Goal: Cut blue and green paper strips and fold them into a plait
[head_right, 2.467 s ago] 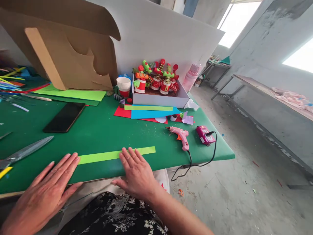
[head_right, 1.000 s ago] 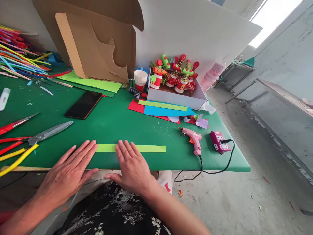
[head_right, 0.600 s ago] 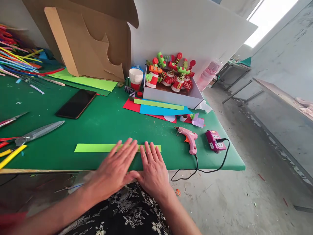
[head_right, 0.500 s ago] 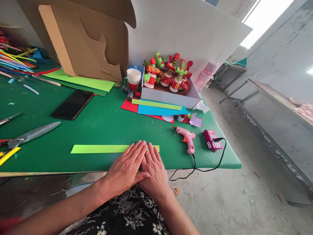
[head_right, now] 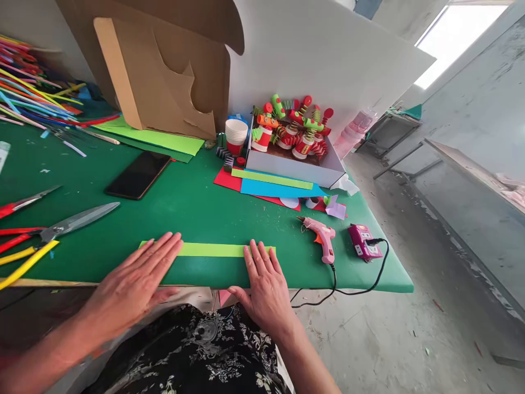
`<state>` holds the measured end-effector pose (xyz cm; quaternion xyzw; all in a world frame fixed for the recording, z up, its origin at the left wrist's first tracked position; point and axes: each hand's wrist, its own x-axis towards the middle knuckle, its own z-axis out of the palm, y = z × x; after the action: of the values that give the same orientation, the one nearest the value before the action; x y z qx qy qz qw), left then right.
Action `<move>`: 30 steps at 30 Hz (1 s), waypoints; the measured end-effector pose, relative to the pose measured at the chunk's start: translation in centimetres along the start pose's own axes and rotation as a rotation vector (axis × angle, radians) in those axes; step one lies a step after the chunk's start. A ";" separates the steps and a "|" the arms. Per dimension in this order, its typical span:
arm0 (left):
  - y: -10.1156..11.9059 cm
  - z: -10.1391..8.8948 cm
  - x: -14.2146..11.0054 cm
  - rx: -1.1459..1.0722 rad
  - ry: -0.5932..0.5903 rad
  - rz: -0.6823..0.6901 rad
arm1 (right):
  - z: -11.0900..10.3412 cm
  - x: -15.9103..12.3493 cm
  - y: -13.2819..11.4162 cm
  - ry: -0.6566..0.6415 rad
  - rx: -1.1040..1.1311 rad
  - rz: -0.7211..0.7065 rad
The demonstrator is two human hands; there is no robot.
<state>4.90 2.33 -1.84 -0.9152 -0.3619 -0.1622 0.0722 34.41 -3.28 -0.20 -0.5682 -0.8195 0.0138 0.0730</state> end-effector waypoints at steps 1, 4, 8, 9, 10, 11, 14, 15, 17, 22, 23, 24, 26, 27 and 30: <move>-0.8 -0.1 -0.5 0.001 0.000 -0.016 | -0.2 0.0 0.2 -0.004 0.015 0.005; -3.0 -0.6 -1.4 0.015 -0.016 -0.093 | -1.1 0.4 0.3 -0.036 0.051 0.057; -4.2 -1.2 0.0 0.038 -0.023 -0.216 | -2.1 2.5 -1.5 -0.027 0.070 0.099; -4.1 -1.3 0.7 0.022 -0.028 -0.230 | -2.2 3.3 -2.2 -0.021 0.082 0.069; -3.9 -1.3 1.6 0.001 -0.041 -0.237 | -2.1 4.1 -3.0 -0.020 0.096 0.028; -3.6 -1.3 2.4 -0.018 -0.062 -0.239 | -1.8 4.9 -3.8 -0.018 0.113 -0.015; -3.0 -1.0 4.6 -0.044 -0.137 -0.230 | -0.7 6.7 -5.2 -0.021 0.142 -0.090; -3.0 -0.9 5.1 -0.050 -0.154 -0.224 | -0.3 7.0 -5.4 -0.019 0.144 -0.100; -3.2 -0.8 5.6 -0.084 -0.168 -0.216 | 0.2 7.2 -5.4 -0.007 0.145 -0.106; -3.5 -1.1 5.5 -0.216 -0.185 -0.218 | 0.6 6.9 -5.0 0.024 0.166 -0.095; -3.3 -1.2 5.5 -0.225 -0.203 -0.210 | 0.6 6.9 -4.9 0.024 0.174 -0.093; -2.9 -1.3 5.5 -0.223 -0.220 -0.203 | 0.5 6.9 -4.9 0.024 0.182 -0.091; -2.0 -1.7 5.6 -0.172 -0.229 -0.202 | 0.6 7.0 -4.9 0.024 0.192 -0.088; -1.7 -1.9 5.6 -0.127 -0.228 -0.208 | 0.6 7.0 -4.9 0.023 0.193 -0.088; -1.0 -2.3 5.6 -0.011 -0.247 -0.231 | 0.7 7.0 -4.9 0.015 0.189 -0.089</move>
<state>7.48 6.10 2.26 -0.8808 -0.4700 -0.0574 0.0031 27.35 1.55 0.33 -0.5217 -0.8385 0.0837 0.1331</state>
